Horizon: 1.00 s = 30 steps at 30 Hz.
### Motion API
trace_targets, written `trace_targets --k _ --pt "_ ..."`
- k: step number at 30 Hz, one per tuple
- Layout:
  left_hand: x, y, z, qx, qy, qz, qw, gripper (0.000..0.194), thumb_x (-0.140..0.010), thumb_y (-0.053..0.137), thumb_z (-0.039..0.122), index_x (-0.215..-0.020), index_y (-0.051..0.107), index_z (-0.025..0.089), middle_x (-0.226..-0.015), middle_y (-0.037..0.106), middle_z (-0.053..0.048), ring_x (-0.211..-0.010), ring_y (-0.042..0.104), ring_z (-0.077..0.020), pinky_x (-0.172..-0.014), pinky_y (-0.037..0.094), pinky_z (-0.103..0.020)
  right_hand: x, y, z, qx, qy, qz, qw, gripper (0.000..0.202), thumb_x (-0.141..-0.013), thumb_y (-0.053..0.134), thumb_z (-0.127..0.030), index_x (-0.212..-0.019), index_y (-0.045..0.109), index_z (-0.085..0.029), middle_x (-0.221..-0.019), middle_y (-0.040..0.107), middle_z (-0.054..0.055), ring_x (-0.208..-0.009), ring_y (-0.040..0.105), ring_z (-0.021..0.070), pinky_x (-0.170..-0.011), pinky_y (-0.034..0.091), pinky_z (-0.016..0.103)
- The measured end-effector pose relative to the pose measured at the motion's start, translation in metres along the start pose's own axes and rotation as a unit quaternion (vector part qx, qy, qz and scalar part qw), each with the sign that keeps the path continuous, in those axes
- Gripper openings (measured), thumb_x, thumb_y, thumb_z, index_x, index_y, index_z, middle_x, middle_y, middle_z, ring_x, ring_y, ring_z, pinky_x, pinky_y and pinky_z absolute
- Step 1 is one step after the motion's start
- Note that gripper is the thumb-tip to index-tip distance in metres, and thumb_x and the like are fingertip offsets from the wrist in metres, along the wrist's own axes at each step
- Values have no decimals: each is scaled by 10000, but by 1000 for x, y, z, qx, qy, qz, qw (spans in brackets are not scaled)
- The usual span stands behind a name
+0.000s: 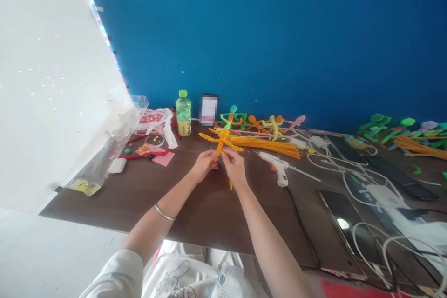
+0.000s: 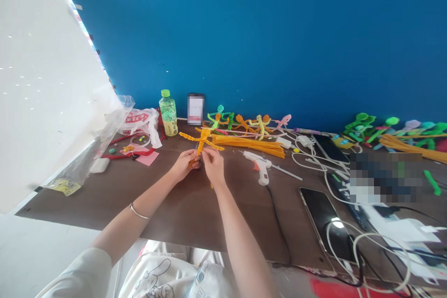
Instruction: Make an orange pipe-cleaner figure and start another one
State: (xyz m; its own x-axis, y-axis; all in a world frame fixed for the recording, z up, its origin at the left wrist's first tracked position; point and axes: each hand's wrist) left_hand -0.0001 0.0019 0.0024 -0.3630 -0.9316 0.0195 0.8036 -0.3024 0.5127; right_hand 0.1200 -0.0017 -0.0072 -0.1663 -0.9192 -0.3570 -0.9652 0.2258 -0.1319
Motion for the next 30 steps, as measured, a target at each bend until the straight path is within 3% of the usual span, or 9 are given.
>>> trace_targets --k 4,8,11,14,17,20,22,25,30 --pt "3 -3 9 120 -90 -69 986 102 -725 559 198 -698 492 124 -522 281 63 -407 250 -23 -430 270 -169 -1 0 0 -37 17 -4 999 250 -701 587 -394 -840 665 -201 -920 628 49 -893 557 194 -838 415 335" --pt "8 -6 16 217 -200 -99 950 100 -738 493 133 -649 448 129 -510 191 67 -393 230 -34 -398 239 -162 3 -1 -9 -170 105 -109 974 299 -674 627 -437 -870 663 -214 -921 641 45 -879 561 198 -788 436 332" --pt "10 -7 18 244 -268 -108 926 168 -738 465 108 -593 389 144 -495 154 69 -373 220 -39 -379 222 -162 6 -3 -16 -239 162 -174 942 294 -658 660 -426 -861 670 -214 -893 648 51 -826 567 189 -714 445 303" --pt "10 -7 18 231 -276 -122 925 162 -739 452 119 -589 396 143 -475 186 67 -368 225 -39 -378 226 -161 7 -5 -18 -259 172 -171 935 253 -641 688 -400 -813 669 -215 -875 639 40 -783 559 162 -673 437 269" --pt "5 -6 15 155 -219 -106 958 188 -765 422 220 -601 452 135 -469 292 41 -393 302 -57 -415 303 -190 4 -4 -16 -256 169 -147 940 234 -636 686 -411 -729 639 -202 -730 602 8 -643 528 118 -588 413 244" --pt "1 -5 11 -11 -74 24 997 212 -760 451 296 -644 518 132 -536 440 -1 -478 427 -94 -503 386 -234 2 -2 -13 -225 162 -103 955 264 -627 678 -435 -662 597 -185 -619 541 -24 -522 447 80 -496 353 220" --pt "1 -5 9 -122 44 98 987 137 -714 541 277 -711 561 141 -622 518 -8 -563 482 -106 -568 404 -233 2 -2 -12 -194 156 -69 966 284 -618 675 -445 -683 602 -179 -639 556 -21 -531 446 79 -490 342 214" --pt "4 -4 6 -242 149 107 953 164 -653 633 258 -787 609 166 -750 595 -23 -700 525 -135 -656 408 -235 3 -1 -9 -154 157 -40 975 320 -613 662 -457 -761 626 -175 -702 601 4 -608 501 114 -532 375 228" --pt "6 -5 1 -345 171 85 919 151 -717 580 311 -681 628 172 -635 594 -16 -625 510 -130 -615 392 -232 2 2 1 -112 138 7 984 318 -608 660 -449 -759 632 -171 -781 635 37 -698 551 163 -610 428 275"
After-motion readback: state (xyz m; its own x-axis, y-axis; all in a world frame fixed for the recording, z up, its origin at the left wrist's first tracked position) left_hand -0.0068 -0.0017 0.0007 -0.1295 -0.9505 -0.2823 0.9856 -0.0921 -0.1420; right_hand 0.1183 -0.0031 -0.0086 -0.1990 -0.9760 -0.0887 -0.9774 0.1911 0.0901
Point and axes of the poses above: each hand's wrist, its own x-axis away from the middle knuckle, its own y-axis out of the palm, z = x × y
